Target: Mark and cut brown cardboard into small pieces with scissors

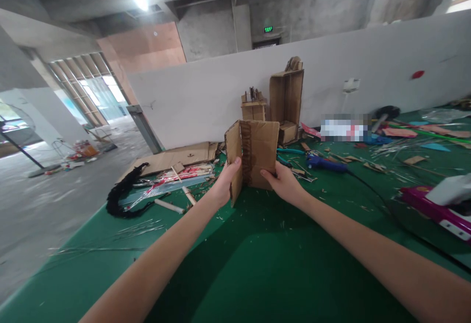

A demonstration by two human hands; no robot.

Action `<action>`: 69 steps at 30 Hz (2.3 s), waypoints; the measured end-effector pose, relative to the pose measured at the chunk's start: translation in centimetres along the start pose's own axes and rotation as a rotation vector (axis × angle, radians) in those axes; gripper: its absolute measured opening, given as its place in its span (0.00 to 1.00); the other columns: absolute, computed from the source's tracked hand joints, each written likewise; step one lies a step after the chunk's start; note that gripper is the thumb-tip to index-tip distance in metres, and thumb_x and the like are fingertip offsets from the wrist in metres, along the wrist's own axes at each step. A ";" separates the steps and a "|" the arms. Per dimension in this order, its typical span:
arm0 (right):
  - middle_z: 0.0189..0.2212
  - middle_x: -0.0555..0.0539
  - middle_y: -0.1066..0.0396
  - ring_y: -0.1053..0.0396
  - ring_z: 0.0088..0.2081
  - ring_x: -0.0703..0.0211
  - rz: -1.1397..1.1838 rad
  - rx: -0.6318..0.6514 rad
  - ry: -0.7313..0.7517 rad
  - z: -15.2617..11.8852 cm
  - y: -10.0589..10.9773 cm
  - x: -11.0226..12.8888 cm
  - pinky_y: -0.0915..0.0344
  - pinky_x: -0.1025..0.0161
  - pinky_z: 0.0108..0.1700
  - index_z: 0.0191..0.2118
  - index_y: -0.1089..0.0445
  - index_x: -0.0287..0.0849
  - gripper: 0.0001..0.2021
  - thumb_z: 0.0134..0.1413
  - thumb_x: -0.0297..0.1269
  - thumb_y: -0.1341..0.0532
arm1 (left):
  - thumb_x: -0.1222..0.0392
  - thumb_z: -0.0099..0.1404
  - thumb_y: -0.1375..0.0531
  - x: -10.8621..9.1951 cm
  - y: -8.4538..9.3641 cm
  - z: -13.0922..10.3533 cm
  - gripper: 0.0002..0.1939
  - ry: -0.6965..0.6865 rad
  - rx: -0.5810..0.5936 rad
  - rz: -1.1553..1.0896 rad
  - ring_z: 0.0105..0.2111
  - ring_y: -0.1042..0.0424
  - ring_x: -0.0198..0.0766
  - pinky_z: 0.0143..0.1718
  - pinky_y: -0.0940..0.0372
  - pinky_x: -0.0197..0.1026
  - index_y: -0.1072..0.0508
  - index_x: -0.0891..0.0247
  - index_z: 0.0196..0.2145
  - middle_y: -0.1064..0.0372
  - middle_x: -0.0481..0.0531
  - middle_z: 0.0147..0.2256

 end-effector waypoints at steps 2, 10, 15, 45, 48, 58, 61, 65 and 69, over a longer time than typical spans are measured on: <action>0.44 0.42 0.28 0.31 0.46 0.50 0.003 0.006 0.007 0.0 -0.1 -0.1 0.35 0.54 0.48 0.45 0.34 0.40 0.12 0.54 0.33 0.45 | 0.46 0.47 0.34 0.5 0.3 -0.1 0.28 0.014 0.006 0.000 0.59 0.44 0.47 0.60 0.51 0.47 0.29 0.62 0.44 0.31 0.54 0.50; 0.44 0.42 0.28 0.32 0.48 0.50 0.007 0.015 0.039 0.0 -0.1 -0.4 0.36 0.53 0.49 0.46 0.35 0.40 0.13 0.55 0.34 0.45 | 0.45 0.46 0.34 1.7 1.1 -0.3 0.31 0.040 0.001 -0.026 0.58 0.44 0.50 0.59 0.49 0.49 0.30 0.62 0.45 0.31 0.55 0.50; 0.46 0.43 0.29 0.33 0.49 0.50 0.008 0.020 0.045 0.1 -0.1 -0.2 0.37 0.51 0.51 0.48 0.35 0.42 0.14 0.55 0.33 0.45 | 0.43 0.45 0.34 1.8 1.3 -0.2 0.33 0.061 -0.019 -0.009 0.59 0.45 0.49 0.59 0.49 0.49 0.31 0.62 0.46 0.31 0.56 0.50; 0.46 0.42 0.29 0.33 0.49 0.51 -0.013 0.038 0.054 -0.1 0.2 0.5 0.39 0.53 0.52 0.48 0.35 0.41 0.14 0.55 0.32 0.46 | 0.48 0.55 0.39 -0.7 1.2 -0.2 0.23 -0.212 0.062 0.432 0.54 0.40 0.49 0.56 0.48 0.45 0.30 0.60 0.47 0.32 0.53 0.49; 0.47 0.42 0.30 0.34 0.50 0.50 -0.009 0.051 0.055 0.0 0.3 0.5 0.39 0.52 0.52 0.48 0.35 0.41 0.14 0.56 0.33 0.46 | 0.49 0.56 0.39 -1.2 1.0 -0.3 0.22 -0.273 0.043 0.474 0.54 0.39 0.48 0.56 0.49 0.44 0.29 0.61 0.46 0.31 0.53 0.49; 0.45 0.44 0.29 0.32 0.48 0.51 0.001 0.043 0.043 -0.2 0.0 0.4 0.37 0.54 0.51 0.47 0.34 0.42 0.13 0.55 0.33 0.46 | 0.46 0.57 0.41 -0.1 1.0 -0.1 0.24 -0.163 0.014 0.420 0.53 0.38 0.49 0.54 0.46 0.47 0.31 0.60 0.48 0.31 0.53 0.49; 0.45 0.43 0.29 0.32 0.48 0.51 -0.012 0.030 0.039 -0.3 -0.1 0.6 0.37 0.54 0.49 0.47 0.34 0.41 0.13 0.56 0.33 0.46 | 0.47 0.55 0.40 0.1 1.0 0.0 0.24 -0.149 0.017 0.368 0.53 0.38 0.49 0.55 0.46 0.48 0.31 0.60 0.48 0.32 0.53 0.49; 0.45 0.43 0.28 0.32 0.47 0.50 -0.010 -0.001 0.033 -0.4 -0.1 0.7 0.36 0.53 0.49 0.47 0.34 0.42 0.14 0.55 0.33 0.46 | 0.48 0.54 0.38 0.7 1.4 0.3 0.27 -0.120 0.005 0.274 0.54 0.39 0.48 0.54 0.45 0.48 0.33 0.57 0.50 0.34 0.53 0.52; 0.43 0.44 0.27 0.31 0.47 0.49 0.009 -0.016 0.024 -0.4 -0.1 0.5 0.36 0.53 0.48 0.46 0.32 0.42 0.13 0.55 0.34 0.46 | 0.47 0.53 0.37 1.0 1.8 0.4 0.28 -0.135 -0.024 0.234 0.53 0.38 0.49 0.53 0.44 0.49 0.33 0.58 0.50 0.33 0.54 0.51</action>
Point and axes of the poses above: each hand's wrist, its own z-axis towards the middle knuckle, its own y-axis out of the back of the hand, x = y × z, the point moved 4 cm from there along z, towards the middle knuckle
